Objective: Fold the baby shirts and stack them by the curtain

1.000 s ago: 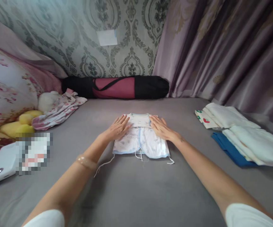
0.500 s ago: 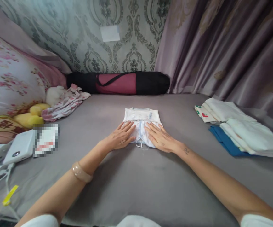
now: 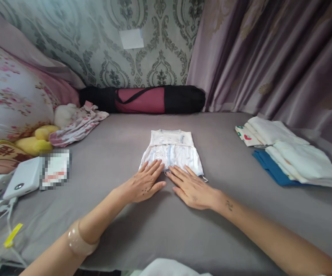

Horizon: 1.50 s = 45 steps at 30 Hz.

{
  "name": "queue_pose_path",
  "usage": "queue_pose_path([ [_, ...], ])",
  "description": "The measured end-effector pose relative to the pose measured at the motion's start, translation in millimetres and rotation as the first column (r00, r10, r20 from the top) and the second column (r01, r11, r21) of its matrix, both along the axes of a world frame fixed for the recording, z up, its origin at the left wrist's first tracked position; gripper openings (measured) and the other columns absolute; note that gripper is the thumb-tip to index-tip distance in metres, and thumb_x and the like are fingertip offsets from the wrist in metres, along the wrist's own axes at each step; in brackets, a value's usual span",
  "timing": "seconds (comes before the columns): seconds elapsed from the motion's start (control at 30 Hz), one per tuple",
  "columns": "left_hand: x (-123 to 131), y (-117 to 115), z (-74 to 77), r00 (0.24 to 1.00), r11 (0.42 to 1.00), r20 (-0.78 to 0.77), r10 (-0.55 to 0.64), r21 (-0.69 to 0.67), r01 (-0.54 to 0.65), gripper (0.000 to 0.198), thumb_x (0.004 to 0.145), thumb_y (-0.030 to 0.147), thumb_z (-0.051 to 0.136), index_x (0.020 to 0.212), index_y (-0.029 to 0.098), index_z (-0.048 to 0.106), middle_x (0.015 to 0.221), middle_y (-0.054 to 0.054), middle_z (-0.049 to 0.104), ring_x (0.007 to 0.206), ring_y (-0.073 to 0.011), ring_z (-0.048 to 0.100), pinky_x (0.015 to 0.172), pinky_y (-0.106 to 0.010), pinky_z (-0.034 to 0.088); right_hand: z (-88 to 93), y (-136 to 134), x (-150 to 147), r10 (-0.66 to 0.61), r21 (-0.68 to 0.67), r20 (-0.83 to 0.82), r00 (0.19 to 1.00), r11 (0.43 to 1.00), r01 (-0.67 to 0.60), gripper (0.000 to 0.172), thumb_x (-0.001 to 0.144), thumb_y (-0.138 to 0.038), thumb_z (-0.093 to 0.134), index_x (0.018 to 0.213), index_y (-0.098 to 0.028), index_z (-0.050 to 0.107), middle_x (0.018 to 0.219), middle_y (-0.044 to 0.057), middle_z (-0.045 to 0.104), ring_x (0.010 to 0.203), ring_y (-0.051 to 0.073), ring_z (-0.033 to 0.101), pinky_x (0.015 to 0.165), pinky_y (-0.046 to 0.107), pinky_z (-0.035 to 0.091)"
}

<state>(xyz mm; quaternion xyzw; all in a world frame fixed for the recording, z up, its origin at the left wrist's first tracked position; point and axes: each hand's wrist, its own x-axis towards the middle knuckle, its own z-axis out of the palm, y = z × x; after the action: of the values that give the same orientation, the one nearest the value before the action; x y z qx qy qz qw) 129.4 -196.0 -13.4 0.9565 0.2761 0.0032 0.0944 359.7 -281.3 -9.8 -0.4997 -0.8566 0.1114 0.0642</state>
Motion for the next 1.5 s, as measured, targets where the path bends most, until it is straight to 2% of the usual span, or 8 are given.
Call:
queue_pose_path([
  [0.17,-5,-12,-4.6,0.999,1.0,-0.044,0.013,-0.017,-0.014,0.07,0.097,0.058,0.019,0.153,0.016,0.017,0.159,-0.011,0.016,0.147,-0.0246,0.011,0.119,-0.043,0.009,-4.5,-9,-4,0.015,-0.043,-0.025,1.0,0.999,-0.016,0.057,0.101,-0.039,0.026,0.152,-0.016,0.025,0.159,0.008,0.017,0.147,0.022,0.01,0.12,0.047,0.007],
  [0.33,-9,-4,2.8,1.0,1.0,0.024,-0.011,-0.017,0.012,0.063,0.099,0.053,0.024,0.15,0.017,0.027,0.156,-0.012,0.029,0.145,-0.0248,0.023,0.118,-0.044,0.017,10.0,-4,6,0.035,-0.094,-0.136,0.99,0.994,-0.048,0.054,0.101,-0.039,0.026,0.152,-0.021,0.025,0.159,0.005,0.022,0.147,0.02,0.015,0.12,0.047,0.013],
  [0.5,-52,19,11.5,0.98,0.996,0.197,0.031,0.072,-0.046,0.044,0.1,0.027,0.029,0.14,0.018,0.045,0.144,-0.015,0.047,0.132,-0.0242,0.045,0.11,-0.043,0.034,12.8,-9,55,-0.119,0.102,-0.183,0.976,0.985,0.139,0.049,0.096,-0.02,0.034,0.144,-0.024,0.042,0.15,0.005,0.042,0.138,0.019,0.038,0.115,0.039,0.031],
  [0.67,-89,37,10.4,0.985,0.985,0.146,0.096,0.126,-0.115,0.047,0.094,0.015,0.034,0.139,0.023,0.046,0.14,-0.013,0.05,0.12,-0.0239,0.056,0.097,-0.037,0.047,0.3,-14,107,-0.205,0.233,0.003,0.979,0.952,0.199,0.068,0.082,0.001,0.033,0.14,-0.031,0.047,0.147,0.005,0.045,0.127,0.024,0.051,0.101,0.042,0.046],
  [1.0,-57,55,3.8,0.987,0.96,0.045,-0.153,0.244,0.138,0.041,0.092,0.014,0.046,0.131,0.026,0.054,0.142,-0.011,0.05,0.125,-0.0249,0.052,0.1,-0.039,0.043,-2.3,4,87,-0.105,0.268,0.155,0.982,0.961,0.06,0.052,0.089,-0.003,0.032,0.13,-0.027,0.054,0.145,0.009,0.046,0.116,0.027,0.058,0.092,0.044,0.052],
  [1.13,-57,59,0.6,0.975,0.973,0.149,-0.166,0.188,0.137,0.033,0.095,0.021,0.045,0.125,0.025,0.059,0.135,-0.011,0.056,0.115,-0.0231,0.056,0.096,-0.036,0.045,-7.1,2,91,-0.137,0.27,0.02,0.99,0.955,0.127,0.046,0.092,-0.01,0.036,0.13,-0.028,0.055,0.141,0.01,0.05,0.114,0.027,0.06,0.092,0.044,0.052],
  [1.33,-53,55,1.4,0.957,0.991,0.263,-0.126,0.079,0.109,0.031,0.097,0.026,0.042,0.124,0.023,0.057,0.133,-0.01,0.057,0.112,-0.0206,0.057,0.096,-0.035,0.045,-7.5,1,93,-0.097,0.122,-0.259,0.961,0.984,0.132,0.053,0.091,-0.012,0.037,0.141,-0.03,0.044,0.148,0.006,0.043,0.13,0.02,0.049,0.105,0.036,0.044],
  [1.5,-51,54,2.9,0.937,0.994,0.332,-0.108,0.007,0.112,0.031,0.098,0.02,0.036,0.118,0.021,0.059,0.127,-0.01,0.06,0.114,-0.0187,0.058,0.098,-0.033,0.046,-14.4,7,93,-0.156,0.115,-0.373,0.915,0.97,0.213,0.045,0.09,-0.016,0.044,0.132,-0.027,0.054,0.138,0.007,0.053,0.123,0.019,0.055,0.103,0.034,0.046],
])
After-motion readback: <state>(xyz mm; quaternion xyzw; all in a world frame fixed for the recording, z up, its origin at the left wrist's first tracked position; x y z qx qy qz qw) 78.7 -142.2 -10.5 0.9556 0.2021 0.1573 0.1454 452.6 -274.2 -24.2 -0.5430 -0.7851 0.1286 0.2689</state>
